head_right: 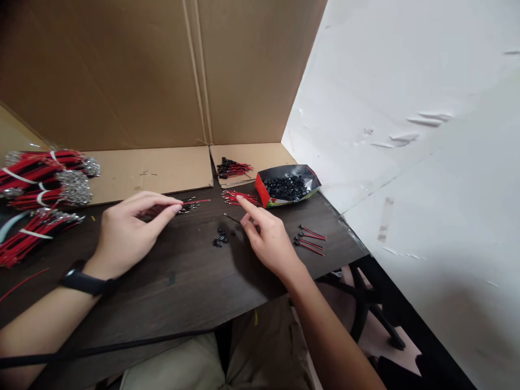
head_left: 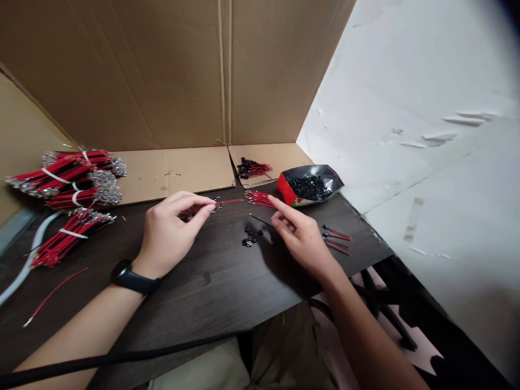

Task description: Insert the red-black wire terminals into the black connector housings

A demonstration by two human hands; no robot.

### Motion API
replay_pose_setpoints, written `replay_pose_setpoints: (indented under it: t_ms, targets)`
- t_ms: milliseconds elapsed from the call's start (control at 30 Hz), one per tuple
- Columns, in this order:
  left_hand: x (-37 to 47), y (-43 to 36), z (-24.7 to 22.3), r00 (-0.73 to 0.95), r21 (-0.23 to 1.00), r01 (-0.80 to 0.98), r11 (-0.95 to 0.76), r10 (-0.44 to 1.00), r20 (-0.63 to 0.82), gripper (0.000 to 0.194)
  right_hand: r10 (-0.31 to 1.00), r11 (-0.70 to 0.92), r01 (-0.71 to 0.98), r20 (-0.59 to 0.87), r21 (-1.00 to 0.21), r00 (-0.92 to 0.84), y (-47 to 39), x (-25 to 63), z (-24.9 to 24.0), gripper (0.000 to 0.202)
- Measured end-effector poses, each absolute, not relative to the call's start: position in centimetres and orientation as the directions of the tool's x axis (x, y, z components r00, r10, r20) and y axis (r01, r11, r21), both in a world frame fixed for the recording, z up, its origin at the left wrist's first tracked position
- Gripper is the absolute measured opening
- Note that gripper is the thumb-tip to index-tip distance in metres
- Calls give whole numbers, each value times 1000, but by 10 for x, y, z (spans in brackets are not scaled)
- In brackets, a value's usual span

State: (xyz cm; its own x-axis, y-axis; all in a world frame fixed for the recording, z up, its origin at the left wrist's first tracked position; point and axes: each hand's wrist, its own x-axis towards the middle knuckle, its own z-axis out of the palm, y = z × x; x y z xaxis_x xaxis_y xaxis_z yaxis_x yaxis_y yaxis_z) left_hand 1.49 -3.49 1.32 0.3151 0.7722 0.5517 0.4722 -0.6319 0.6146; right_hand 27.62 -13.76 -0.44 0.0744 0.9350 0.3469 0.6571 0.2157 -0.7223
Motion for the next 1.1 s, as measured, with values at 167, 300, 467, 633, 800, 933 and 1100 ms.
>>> replay_pose_setpoints:
  t_ms: [167, 300, 467, 633, 800, 933, 1100]
  targets:
    - [12, -31, 13, 249, 639, 520, -567, 816, 522, 12, 948, 94, 800, 298, -592, 109, -130, 278, -13, 28]
    - [13, -32, 11, 217, 685, 535, -494, 864, 454, 17, 961, 64, 854, 263, -516, 87, -129, 275, -19, 11]
    - [12, -30, 10, 204, 677, 551, -488, 865, 458, 14, 959, 64, 872, 273, -486, 82, -126, 277, -21, 10]
    - [9, -26, 10, 182, 675, 559, -481, 866, 466, 14, 959, 85, 862, 275, -500, 65, -127, 279, -22, 9]
    - [6, -21, 8, 174, 675, 567, -473, 869, 463, 15, 955, 96, 846, 289, -525, 71, -128, 280, -22, 9]
    - [6, -22, 9, 180, 676, 568, -469, 872, 454, 15, 955, 99, 837, 289, -538, 72, -128, 280, -22, 10]
    - [6, -23, 9, 192, 666, 568, -484, 864, 465, 15, 951, 106, 829, 301, -548, 77, -128, 280, -24, 10]
